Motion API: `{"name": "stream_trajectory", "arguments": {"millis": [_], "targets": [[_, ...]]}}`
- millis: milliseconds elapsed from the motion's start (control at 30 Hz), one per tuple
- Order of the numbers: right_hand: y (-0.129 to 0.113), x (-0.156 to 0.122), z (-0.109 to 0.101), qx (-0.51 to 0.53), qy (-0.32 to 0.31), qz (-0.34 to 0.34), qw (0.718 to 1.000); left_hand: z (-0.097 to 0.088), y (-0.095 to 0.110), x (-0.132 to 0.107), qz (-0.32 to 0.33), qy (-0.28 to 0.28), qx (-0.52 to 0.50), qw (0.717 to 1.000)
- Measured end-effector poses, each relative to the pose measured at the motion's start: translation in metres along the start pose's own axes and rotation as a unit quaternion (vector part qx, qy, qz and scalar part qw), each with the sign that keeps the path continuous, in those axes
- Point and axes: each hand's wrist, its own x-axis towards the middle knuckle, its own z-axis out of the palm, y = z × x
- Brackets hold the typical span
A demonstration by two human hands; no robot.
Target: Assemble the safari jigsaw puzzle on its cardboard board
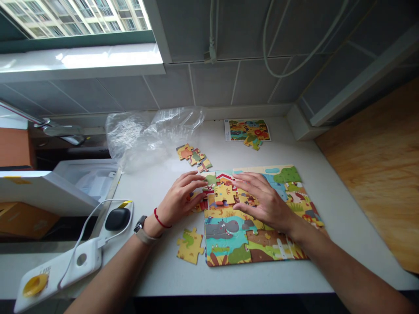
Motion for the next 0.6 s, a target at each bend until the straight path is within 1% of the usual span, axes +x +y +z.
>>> {"name": "stream_trajectory", "arguments": {"millis": [67,167,200,267,333,400,500,600], "targets": [[0.002,-0.0002,0.0011,-0.001,0.009,-0.005,1.0,0.0005,-0.0005,-0.0001,0.001,0.0,-0.001,1.0],[0.006,-0.0012,0.0001,-0.003,0.031,0.011,0.999,0.0012,-0.0011,-0.0008,-0.002,-0.009,-0.006,1.0],[0.0067,-0.0017,-0.0001,-0.005,0.024,0.017,1.0,0.0013,-0.001,-0.001,-0.003,-0.013,-0.007,1.0],[0.0069,-0.0027,0.0001,-0.01,-0.007,0.022,1.0,0.0013,-0.0006,-0.0011,-0.003,-0.015,-0.004,1.0],[0.006,-0.0038,0.0011,-0.02,-0.047,0.017,0.999,0.0008,-0.0004,-0.0008,-0.001,-0.011,-0.001,1.0],[0.0053,-0.0049,0.0025,-0.029,-0.073,0.008,0.997,-0.0001,-0.0007,-0.0007,-0.001,-0.01,0.002,1.0],[0.0056,-0.006,0.0042,-0.039,-0.085,0.004,0.996,-0.0014,-0.002,-0.0012,-0.001,-0.014,0.006,1.0],[0.0064,-0.0058,0.0049,-0.038,-0.074,0.005,0.997,-0.0016,-0.0032,-0.0026,0.002,-0.021,0.019,1.0]]}}
